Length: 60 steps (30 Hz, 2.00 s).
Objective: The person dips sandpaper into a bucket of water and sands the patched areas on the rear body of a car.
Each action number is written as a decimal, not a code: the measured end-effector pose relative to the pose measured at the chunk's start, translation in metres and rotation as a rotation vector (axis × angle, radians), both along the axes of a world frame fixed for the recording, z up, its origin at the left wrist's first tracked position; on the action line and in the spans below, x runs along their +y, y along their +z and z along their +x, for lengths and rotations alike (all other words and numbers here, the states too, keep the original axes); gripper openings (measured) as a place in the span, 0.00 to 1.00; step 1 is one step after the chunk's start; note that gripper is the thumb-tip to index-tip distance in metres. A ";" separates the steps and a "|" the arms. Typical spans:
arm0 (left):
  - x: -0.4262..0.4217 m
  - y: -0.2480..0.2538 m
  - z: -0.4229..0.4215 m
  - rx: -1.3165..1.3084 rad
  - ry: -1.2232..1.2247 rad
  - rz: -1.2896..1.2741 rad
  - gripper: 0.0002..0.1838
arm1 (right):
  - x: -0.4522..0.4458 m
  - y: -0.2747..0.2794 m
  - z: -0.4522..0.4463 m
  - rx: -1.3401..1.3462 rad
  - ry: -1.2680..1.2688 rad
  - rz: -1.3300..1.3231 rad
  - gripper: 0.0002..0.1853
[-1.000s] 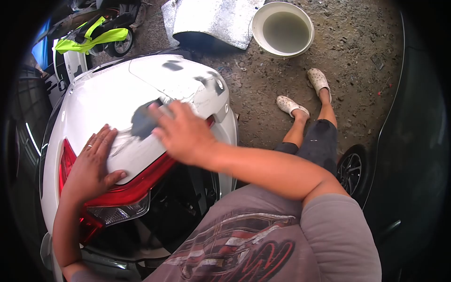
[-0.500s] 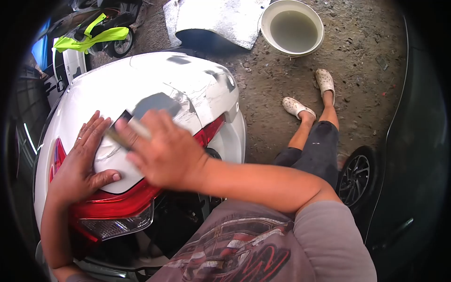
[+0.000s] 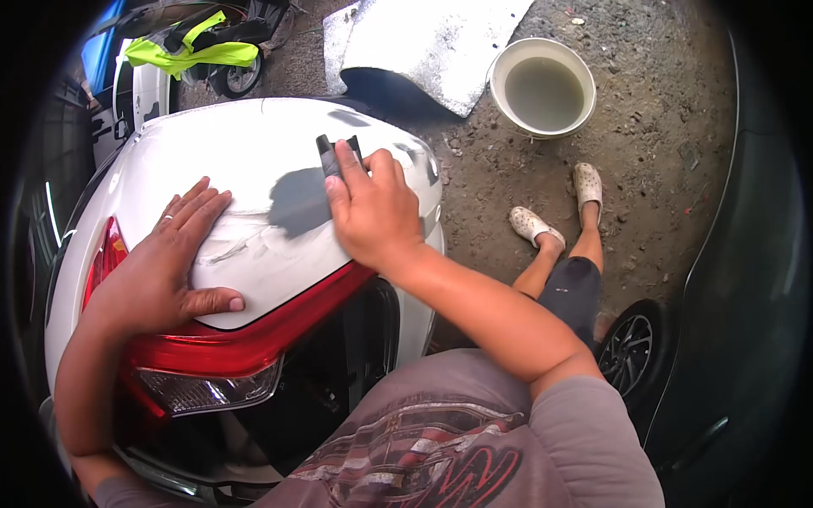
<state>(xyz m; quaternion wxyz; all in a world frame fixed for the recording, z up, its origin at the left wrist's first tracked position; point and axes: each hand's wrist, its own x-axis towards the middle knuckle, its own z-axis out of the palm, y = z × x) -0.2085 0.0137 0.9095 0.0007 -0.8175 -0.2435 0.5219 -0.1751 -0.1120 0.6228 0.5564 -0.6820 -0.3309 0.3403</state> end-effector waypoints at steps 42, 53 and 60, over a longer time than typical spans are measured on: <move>-0.037 -0.151 0.044 0.355 -0.056 0.197 0.67 | -0.058 -0.158 0.212 0.293 -0.113 -0.076 0.25; -0.028 -0.292 0.055 0.241 0.173 0.241 0.56 | -0.100 -0.216 0.399 0.449 -0.156 -0.281 0.23; -0.019 -0.481 0.160 -0.553 0.508 -0.190 0.25 | -0.068 -0.296 0.436 0.853 -0.060 -0.547 0.22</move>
